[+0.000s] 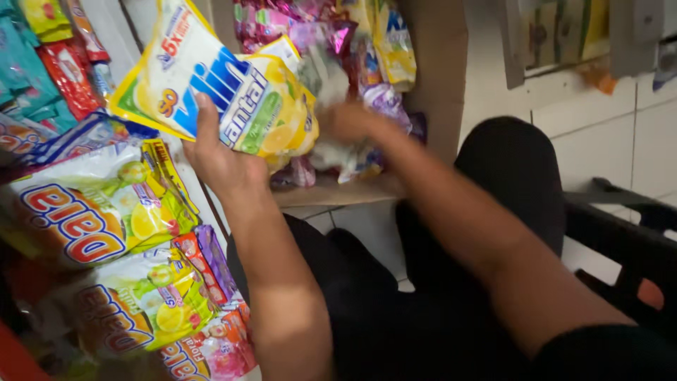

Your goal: The person cleans merchandise with a cloth, scans items with a handheld scanner, and organizes them on retail shelves.

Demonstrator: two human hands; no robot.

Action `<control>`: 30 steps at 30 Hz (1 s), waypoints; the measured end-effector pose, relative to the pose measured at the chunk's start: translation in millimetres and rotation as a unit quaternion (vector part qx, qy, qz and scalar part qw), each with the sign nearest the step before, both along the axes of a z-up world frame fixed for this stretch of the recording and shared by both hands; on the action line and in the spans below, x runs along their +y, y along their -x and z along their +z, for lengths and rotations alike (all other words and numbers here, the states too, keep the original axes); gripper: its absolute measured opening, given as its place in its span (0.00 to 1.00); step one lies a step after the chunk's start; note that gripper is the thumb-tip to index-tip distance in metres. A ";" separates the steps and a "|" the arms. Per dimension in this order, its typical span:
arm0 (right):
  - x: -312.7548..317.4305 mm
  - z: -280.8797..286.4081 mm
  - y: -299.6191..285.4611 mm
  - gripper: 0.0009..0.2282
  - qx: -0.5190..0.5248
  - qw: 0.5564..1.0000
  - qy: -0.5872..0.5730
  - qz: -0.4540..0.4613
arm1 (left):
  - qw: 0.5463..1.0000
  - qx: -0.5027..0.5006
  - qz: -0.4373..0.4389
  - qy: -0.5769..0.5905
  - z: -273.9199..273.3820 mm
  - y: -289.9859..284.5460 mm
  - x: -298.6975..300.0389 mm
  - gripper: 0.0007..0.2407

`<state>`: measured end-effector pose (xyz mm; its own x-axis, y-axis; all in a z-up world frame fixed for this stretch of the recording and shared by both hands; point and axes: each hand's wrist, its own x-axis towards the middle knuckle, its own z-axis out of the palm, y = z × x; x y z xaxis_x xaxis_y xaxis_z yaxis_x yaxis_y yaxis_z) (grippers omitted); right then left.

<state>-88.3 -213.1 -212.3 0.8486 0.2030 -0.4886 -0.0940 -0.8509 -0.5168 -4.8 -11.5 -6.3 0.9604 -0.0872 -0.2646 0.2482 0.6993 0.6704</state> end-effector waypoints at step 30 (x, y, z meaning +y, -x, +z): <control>-24.8 -63.4 1.8 0.09 -0.306 0.800 -0.011 -0.516 | 0.999 -0.015 -0.006 -0.037 24.2 16.2 15.8 0.20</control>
